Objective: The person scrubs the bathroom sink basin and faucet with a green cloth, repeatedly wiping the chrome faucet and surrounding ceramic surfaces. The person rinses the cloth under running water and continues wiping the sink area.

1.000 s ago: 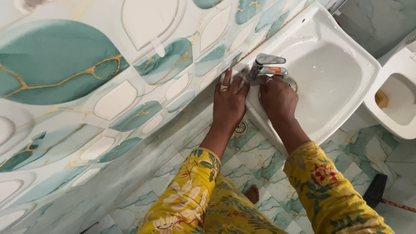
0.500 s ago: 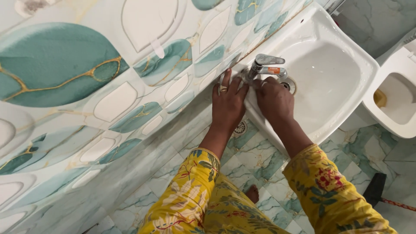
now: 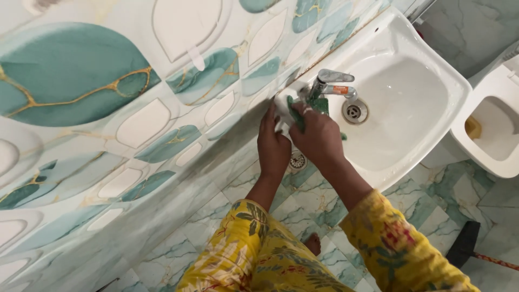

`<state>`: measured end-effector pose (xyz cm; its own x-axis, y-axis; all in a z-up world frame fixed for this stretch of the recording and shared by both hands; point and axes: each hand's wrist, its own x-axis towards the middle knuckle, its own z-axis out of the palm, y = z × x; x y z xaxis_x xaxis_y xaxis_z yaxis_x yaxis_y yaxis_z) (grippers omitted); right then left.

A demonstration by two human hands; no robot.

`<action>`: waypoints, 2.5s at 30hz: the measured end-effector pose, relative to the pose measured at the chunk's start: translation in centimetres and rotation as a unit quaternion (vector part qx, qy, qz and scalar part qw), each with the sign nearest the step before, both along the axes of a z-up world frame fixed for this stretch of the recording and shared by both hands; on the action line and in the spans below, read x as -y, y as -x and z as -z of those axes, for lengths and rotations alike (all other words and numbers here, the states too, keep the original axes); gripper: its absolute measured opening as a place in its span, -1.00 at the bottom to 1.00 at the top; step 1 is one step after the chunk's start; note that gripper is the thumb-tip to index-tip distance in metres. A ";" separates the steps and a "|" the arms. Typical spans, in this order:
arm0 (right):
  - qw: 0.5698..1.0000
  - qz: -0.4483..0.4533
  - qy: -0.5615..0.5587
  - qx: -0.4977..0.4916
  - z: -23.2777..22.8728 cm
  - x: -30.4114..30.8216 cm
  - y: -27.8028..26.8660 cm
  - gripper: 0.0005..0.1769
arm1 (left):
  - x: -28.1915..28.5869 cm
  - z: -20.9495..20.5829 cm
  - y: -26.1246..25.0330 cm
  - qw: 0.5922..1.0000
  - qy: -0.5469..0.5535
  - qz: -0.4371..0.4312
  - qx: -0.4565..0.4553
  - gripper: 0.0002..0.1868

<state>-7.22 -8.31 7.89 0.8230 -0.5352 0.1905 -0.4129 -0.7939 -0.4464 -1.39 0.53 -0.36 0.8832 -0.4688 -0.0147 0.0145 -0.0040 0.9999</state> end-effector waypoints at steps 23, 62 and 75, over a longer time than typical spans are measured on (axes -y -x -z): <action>0.976 -0.176 0.098 0.083 1.4 1.1 0.9 -0.59 | 2.1 1.7 -0.9 0.895 0.163 -0.044 -0.414 -0.51; 0.996 -0.080 -0.018 0.035 1.9 1.9 0.7 -0.53 | 2.9 0.0 -0.4 0.884 0.147 -0.067 -0.440 -0.55; 0.934 -0.039 0.262 0.240 0.0 1.5 1.4 -0.86 | 2.0 0.7 -1.1 0.884 0.140 -0.047 -0.443 -0.53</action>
